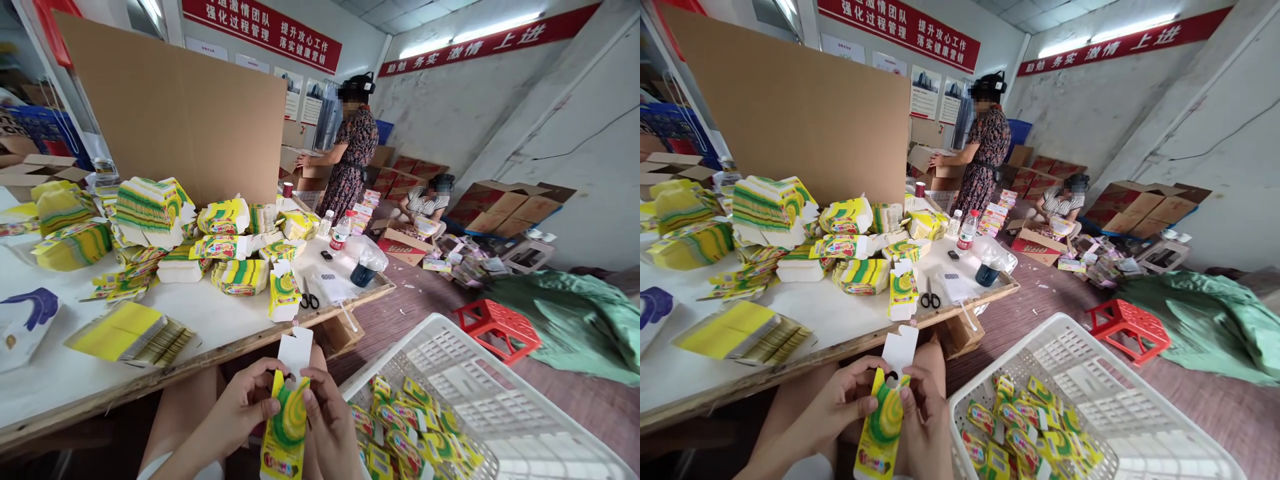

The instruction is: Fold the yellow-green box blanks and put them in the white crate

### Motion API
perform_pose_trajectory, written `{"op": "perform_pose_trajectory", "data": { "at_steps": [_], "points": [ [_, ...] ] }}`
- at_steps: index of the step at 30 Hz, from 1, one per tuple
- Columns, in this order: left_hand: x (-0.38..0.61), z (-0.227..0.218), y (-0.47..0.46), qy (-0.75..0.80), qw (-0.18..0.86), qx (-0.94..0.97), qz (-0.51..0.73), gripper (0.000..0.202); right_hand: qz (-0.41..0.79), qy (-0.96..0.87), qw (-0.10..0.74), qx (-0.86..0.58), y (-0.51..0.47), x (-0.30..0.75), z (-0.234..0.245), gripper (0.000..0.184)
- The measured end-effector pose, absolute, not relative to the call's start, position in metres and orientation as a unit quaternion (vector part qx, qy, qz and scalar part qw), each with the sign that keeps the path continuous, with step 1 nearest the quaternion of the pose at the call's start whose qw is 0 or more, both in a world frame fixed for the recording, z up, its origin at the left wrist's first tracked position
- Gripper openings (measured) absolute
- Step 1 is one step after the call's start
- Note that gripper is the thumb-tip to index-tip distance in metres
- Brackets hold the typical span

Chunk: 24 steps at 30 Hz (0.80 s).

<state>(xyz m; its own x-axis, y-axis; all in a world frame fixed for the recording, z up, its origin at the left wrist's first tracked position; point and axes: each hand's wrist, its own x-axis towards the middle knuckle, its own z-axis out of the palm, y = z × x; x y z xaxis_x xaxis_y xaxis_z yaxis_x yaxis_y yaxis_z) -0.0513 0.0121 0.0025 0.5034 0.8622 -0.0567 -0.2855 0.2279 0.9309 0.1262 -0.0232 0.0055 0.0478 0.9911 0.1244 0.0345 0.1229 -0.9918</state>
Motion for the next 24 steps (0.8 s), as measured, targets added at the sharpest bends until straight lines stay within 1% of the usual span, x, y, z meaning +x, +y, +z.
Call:
{"op": "perform_pose_trajectory", "data": {
  "at_steps": [2,3,4,7,8,9,11,14,16,20,22,24],
  "points": [
    [-0.052,0.002,0.009,0.302,0.73,0.477,0.386,0.042,0.445,-0.533,0.527,-0.49,-0.024,0.128,0.007,0.025],
    [-0.052,0.002,0.007,0.303,0.735,0.472,0.381,0.043,0.445,-0.537,0.525,-0.488,-0.024,0.129,0.008,0.025],
    [-0.053,0.001,0.005,0.304,0.741,0.464,0.379,0.048,0.447,-0.539,0.523,-0.486,-0.024,0.129,0.007,0.026],
    [-0.055,-0.002,0.002,0.296,0.773,0.423,0.369,0.084,0.456,-0.543,0.514,-0.483,-0.026,0.129,0.002,0.03],
    [-0.056,-0.003,0.002,0.292,0.783,0.414,0.36,0.092,0.459,-0.541,0.512,-0.484,-0.027,0.129,-0.001,0.029],
    [-0.057,-0.004,0.002,0.289,0.79,0.411,0.352,0.096,0.458,-0.533,0.517,-0.488,-0.027,0.128,-0.004,0.027],
    [-0.057,-0.006,0.001,0.291,0.789,0.416,0.345,0.091,0.439,-0.505,0.551,-0.499,-0.027,0.13,-0.009,0.025],
    [-0.057,-0.007,0.0,0.309,0.764,0.438,0.36,0.08,0.428,-0.462,0.584,-0.511,-0.024,0.136,-0.012,0.037],
    [-0.056,-0.009,0.0,0.327,0.736,0.465,0.368,0.07,0.464,-0.451,0.565,-0.512,-0.022,0.14,-0.01,0.045],
    [-0.055,-0.014,0.001,0.376,0.665,0.52,0.384,0.041,0.518,-0.427,0.537,-0.511,-0.019,0.143,0.0,0.056],
    [-0.056,-0.015,0.002,0.389,0.641,0.536,0.388,0.032,0.538,-0.424,0.524,-0.507,-0.018,0.14,0.007,0.055],
    [-0.057,-0.013,0.003,0.396,0.623,0.557,0.381,0.028,0.555,-0.428,0.504,-0.505,-0.017,0.136,0.012,0.046]
  ]
}}
